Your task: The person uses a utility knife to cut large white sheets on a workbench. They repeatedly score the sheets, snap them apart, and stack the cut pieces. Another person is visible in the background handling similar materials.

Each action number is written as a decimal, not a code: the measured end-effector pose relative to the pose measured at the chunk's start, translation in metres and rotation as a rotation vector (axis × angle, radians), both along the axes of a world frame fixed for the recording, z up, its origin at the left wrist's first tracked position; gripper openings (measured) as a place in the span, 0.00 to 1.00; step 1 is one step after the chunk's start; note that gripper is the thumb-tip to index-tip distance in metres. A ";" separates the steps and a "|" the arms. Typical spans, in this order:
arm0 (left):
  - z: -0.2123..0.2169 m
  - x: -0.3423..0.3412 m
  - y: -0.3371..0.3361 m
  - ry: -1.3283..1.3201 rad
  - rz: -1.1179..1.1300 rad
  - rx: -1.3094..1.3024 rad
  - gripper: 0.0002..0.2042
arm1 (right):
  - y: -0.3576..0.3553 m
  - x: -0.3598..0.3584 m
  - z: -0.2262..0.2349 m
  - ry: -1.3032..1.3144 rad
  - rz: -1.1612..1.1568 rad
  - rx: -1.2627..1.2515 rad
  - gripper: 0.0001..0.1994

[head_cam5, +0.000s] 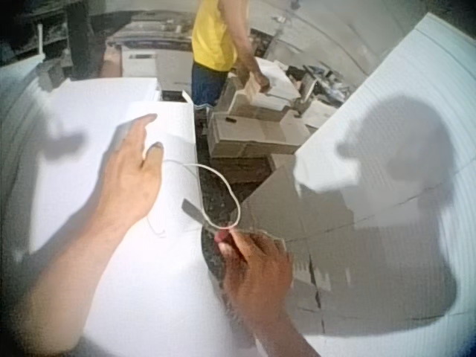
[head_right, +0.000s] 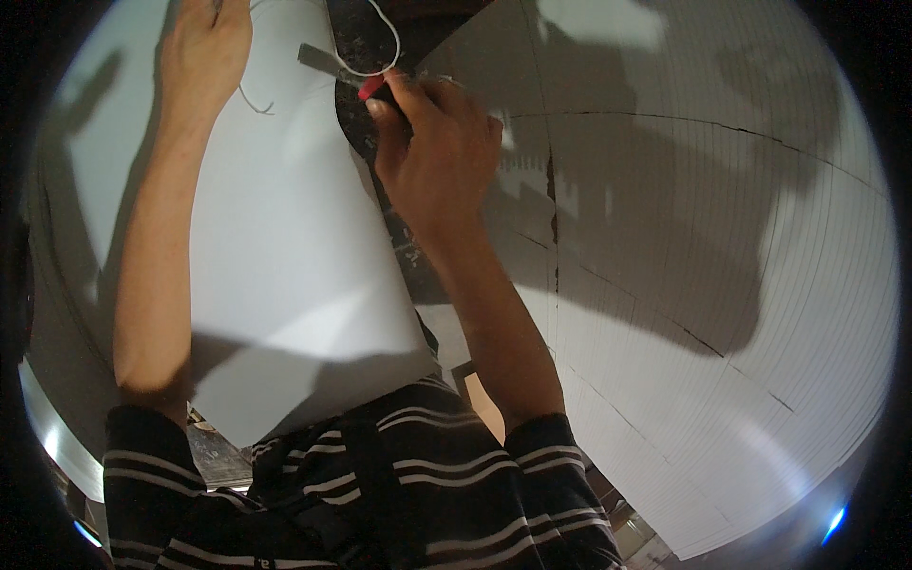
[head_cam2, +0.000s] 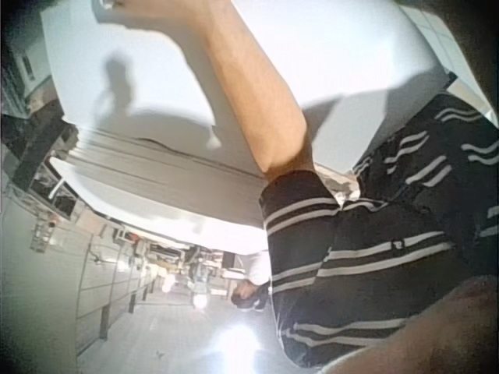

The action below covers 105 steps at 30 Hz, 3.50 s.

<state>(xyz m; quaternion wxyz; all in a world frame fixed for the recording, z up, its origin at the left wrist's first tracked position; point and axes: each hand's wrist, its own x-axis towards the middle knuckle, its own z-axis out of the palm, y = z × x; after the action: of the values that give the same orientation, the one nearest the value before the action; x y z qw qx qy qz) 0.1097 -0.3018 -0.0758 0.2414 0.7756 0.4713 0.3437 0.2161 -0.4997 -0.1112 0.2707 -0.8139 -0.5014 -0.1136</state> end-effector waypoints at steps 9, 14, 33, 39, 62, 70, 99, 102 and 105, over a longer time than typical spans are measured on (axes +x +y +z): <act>0.005 0.003 -0.009 -0.010 -0.018 0.063 0.23 | 0.016 0.029 0.005 0.049 0.135 0.037 0.14; 0.007 0.002 -0.011 0.022 -0.007 -0.018 0.23 | 0.029 0.036 0.002 0.029 0.148 0.040 0.13; -0.026 0.004 0.003 -0.084 -0.107 0.160 0.24 | 0.149 0.075 -0.001 0.003 0.050 -0.050 0.11; -0.029 0.009 0.001 -0.064 -0.086 0.160 0.25 | 0.195 0.091 -0.006 0.071 -0.032 0.014 0.14; -0.030 0.015 -0.020 0.238 -0.084 0.152 0.36 | 0.235 0.128 -0.005 0.139 0.134 -0.133 0.17; -0.025 0.013 -0.067 0.458 -0.037 0.041 0.43 | 0.253 0.175 0.034 0.402 0.536 -0.533 0.21; -0.013 0.004 0.057 0.219 0.196 0.247 0.15 | 0.301 0.170 0.201 0.101 0.638 -1.365 0.19; -0.015 0.000 0.059 0.250 0.189 0.256 0.17 | 0.304 0.160 0.203 0.036 0.685 -1.396 0.19; -0.017 -0.002 0.057 0.250 0.195 0.236 0.17 | 0.304 0.157 0.197 0.008 0.675 -1.404 0.19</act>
<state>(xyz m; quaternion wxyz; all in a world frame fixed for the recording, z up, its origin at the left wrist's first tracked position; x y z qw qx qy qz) 0.1075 -0.2452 -0.0926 0.0539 0.7860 0.5268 0.3191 0.3727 -0.1955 0.0860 -0.2865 -0.5984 -0.6754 0.3219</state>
